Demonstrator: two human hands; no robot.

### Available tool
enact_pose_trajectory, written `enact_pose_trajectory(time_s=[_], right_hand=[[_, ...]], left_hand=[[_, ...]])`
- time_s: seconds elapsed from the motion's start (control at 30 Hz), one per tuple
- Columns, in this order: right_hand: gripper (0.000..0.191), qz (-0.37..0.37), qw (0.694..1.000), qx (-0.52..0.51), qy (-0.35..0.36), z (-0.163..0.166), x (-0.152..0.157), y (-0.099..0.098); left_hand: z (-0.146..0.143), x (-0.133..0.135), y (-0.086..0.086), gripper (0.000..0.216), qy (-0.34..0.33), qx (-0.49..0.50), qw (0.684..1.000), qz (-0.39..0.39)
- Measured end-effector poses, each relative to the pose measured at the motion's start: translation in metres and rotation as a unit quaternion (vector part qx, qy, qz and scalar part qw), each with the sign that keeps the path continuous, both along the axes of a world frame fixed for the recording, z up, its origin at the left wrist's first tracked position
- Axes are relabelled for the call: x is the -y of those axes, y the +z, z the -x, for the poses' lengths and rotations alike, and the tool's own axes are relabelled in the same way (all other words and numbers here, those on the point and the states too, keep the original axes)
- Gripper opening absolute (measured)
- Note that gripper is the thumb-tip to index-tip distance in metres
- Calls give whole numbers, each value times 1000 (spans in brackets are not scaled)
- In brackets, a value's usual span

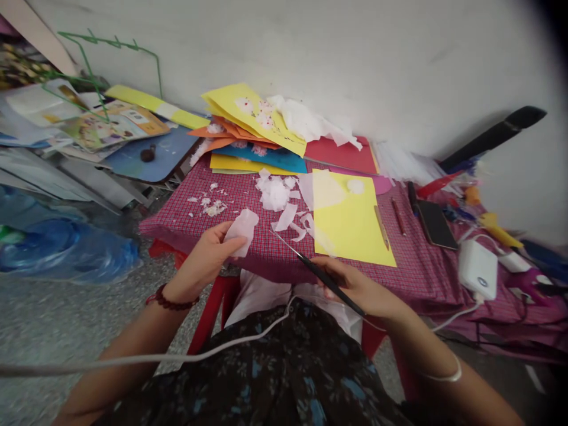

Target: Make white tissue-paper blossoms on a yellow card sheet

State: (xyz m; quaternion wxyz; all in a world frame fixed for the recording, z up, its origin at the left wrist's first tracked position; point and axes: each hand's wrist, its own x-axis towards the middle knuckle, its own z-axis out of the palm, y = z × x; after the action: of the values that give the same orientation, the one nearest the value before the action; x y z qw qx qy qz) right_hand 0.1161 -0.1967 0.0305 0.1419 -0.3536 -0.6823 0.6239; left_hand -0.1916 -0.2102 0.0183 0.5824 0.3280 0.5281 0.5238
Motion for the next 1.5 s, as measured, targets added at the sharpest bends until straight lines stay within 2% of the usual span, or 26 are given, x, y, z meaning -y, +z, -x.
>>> enact_pose_trajectory(time_s=[0.13,0.27,0.4,0.63,0.8,1.0,1.13,1.27,1.5], right_hand=[[62,-23,999,28,28,5,-4,14],[62,-45,995,76,52,11,-11,31],[63,-51,991,91,85,17,-23,38],[65,-92,988,62,111,31,-53,34],[66,-87,990,28,104,28,-87,29],[55,-63,992,-26,109,8,-134,22],[55,-59,992,-48,98,-3,-153,16],[55,-35,993,-83,74,-9,-159,6],[53,8,997,-64,52,-11,-158,-2]], left_hand=[[1,8,7,35,30,45,998,-7],[9,11,4,23,9,56,998,-29],[16,6,8,22,7,46,999,-25],[-7,-27,29,29,10,85,996,-22],[-27,-67,27,22,-18,69,997,-28],[-46,-119,28,12,-86,6,994,-62],[-59,-146,28,7,-120,-4,992,-47],[-69,-160,21,12,-118,-13,992,-29],[-70,-160,14,19,-118,10,992,-45]])
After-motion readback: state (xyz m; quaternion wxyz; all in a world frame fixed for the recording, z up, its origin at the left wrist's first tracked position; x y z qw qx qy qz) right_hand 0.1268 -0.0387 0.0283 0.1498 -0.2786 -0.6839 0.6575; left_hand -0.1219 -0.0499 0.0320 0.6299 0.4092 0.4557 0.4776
